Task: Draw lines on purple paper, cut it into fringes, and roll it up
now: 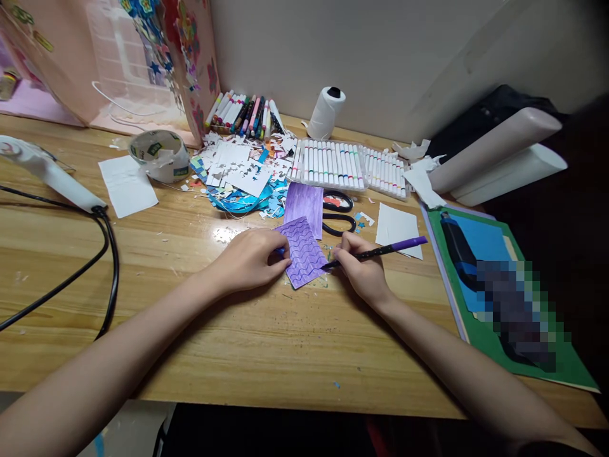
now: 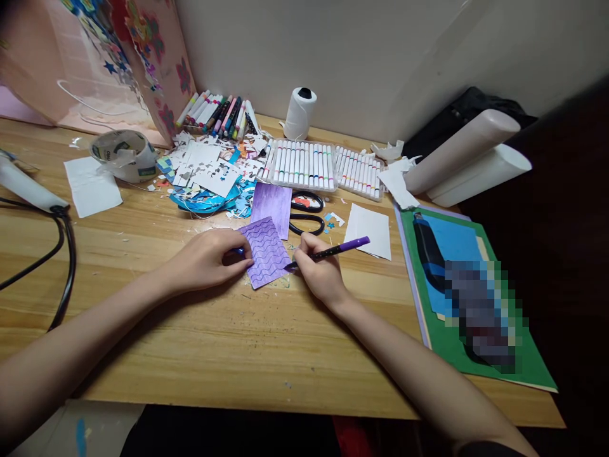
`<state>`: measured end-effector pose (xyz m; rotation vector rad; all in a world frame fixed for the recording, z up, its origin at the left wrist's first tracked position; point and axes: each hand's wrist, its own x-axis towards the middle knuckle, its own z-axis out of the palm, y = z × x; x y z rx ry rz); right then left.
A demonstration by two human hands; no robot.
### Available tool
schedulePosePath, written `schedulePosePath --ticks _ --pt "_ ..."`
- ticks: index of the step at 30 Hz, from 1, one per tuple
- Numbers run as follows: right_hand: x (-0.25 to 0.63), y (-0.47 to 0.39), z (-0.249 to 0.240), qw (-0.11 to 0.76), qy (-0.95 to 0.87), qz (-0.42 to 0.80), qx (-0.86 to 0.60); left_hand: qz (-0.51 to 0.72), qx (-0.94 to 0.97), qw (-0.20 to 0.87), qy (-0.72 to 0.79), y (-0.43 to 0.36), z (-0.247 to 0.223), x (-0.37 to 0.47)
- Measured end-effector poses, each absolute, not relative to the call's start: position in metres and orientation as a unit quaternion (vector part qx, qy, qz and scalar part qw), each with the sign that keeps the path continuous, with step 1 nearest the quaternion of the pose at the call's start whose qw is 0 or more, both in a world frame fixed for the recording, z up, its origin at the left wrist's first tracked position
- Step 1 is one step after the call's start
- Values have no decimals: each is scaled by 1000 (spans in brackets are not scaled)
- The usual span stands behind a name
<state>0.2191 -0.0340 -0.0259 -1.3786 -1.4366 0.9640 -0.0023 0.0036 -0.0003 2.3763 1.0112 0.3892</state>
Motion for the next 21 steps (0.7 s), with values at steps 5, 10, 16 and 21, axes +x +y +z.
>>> schedulePosePath --ticks 5,10,16,21 --pt "220 -32 -25 466 -564 383 -565 141 877 263 375 4 0 -3" --pt "222 -30 -26 478 -545 381 -574 137 878 267 374 4 1 -2" --pt "226 -29 -24 509 -533 348 -579 138 880 264 371 4 -1 -3" --pt "228 -23 -23 551 -530 280 -581 176 850 255 427 7 -2 -7"
